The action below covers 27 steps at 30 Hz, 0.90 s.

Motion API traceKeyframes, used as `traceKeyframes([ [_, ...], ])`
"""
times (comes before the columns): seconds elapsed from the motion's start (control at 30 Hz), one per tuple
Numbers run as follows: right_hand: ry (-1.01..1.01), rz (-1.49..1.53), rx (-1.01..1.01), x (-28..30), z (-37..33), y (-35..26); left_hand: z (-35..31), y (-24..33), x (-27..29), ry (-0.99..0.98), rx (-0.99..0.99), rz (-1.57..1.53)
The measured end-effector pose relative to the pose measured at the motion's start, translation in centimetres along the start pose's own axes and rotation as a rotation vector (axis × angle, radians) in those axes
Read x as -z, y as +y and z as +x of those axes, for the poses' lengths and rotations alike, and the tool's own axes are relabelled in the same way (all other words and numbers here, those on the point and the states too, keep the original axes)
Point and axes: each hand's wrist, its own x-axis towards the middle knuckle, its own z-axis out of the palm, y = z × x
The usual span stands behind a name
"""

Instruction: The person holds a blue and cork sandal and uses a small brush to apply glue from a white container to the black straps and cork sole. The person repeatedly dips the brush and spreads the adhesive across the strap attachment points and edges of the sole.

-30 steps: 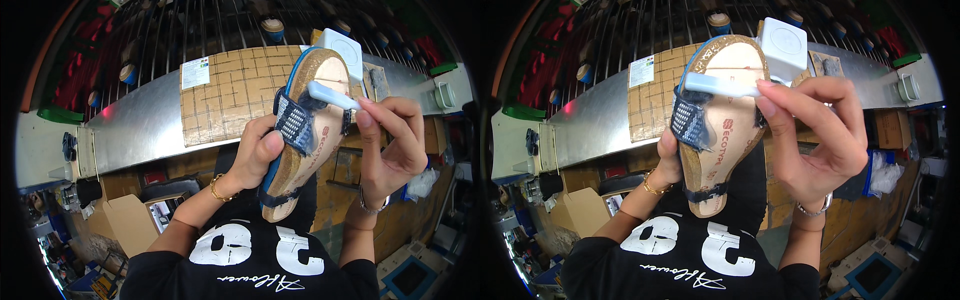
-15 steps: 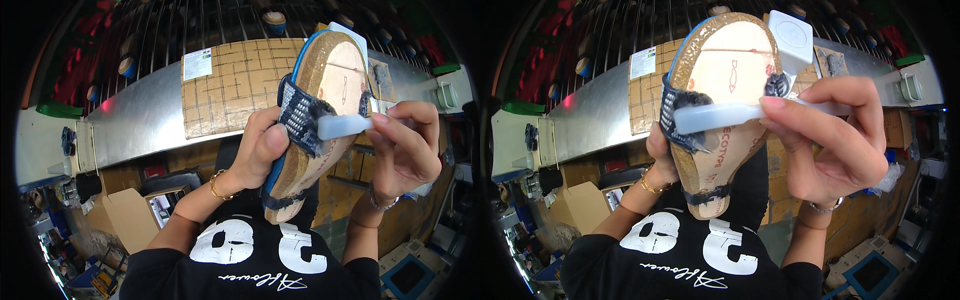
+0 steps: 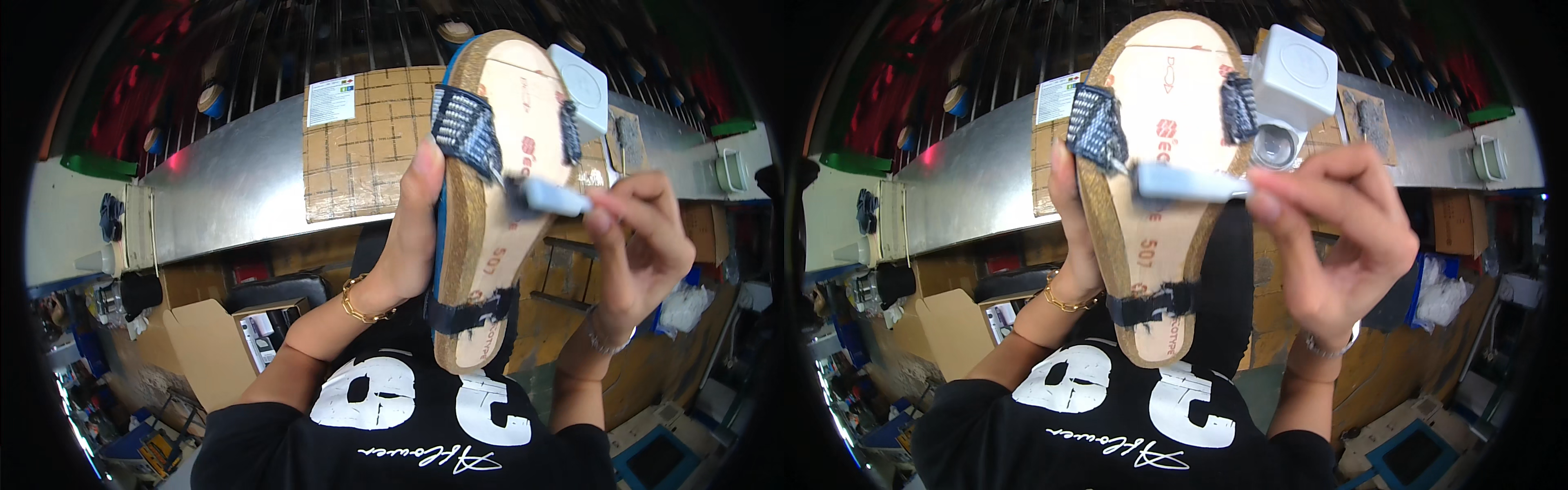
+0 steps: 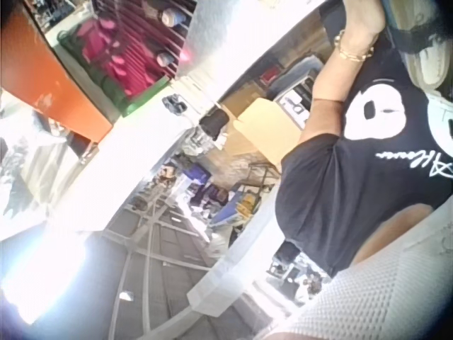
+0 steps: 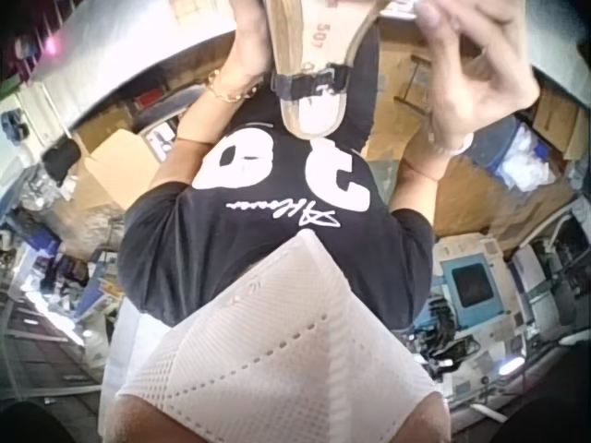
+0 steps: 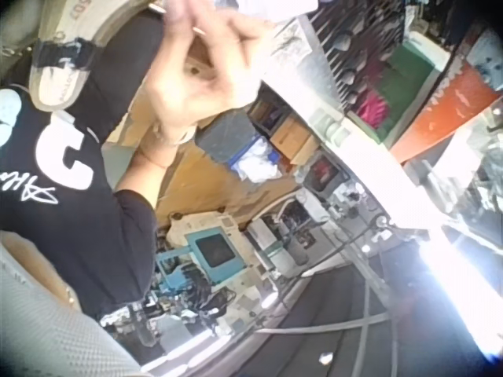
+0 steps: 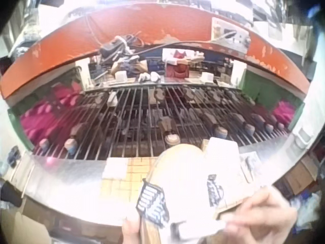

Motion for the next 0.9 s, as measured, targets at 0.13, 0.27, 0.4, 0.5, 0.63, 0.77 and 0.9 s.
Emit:
traceKeyframes([
  [0.13,0.086,-0.013,-0.045,-1.6,-0.9,-0.9,0.0,-0.3,0.1,0.069,-0.019,0.048],
  [0.27,0.167,-0.211,0.058,-2.5,-1.1,-2.0,-0.1,-0.3,-0.7,0.11,-0.004,-0.022],
  [0.4,0.189,-0.393,0.119,-2.9,-1.7,-3.1,0.1,-0.7,-1.0,0.155,-0.023,-0.056],
  [0.5,0.177,-0.48,0.168,-2.7,-2.0,-3.4,-0.2,-0.8,-0.5,0.128,-0.044,-0.001],
  [0.63,0.164,-0.318,0.151,-2.2,-0.9,-2.6,0.0,-0.8,0.1,0.078,-0.06,0.068],
  [0.77,0.112,-0.102,0.266,-1.6,0.9,0.5,-0.3,0.7,-0.6,0.1,-0.02,0.089],
  [0.9,-0.046,-0.004,0.265,-0.7,1.6,0.9,-0.1,1.7,-0.9,0.048,0.001,0.008],
])
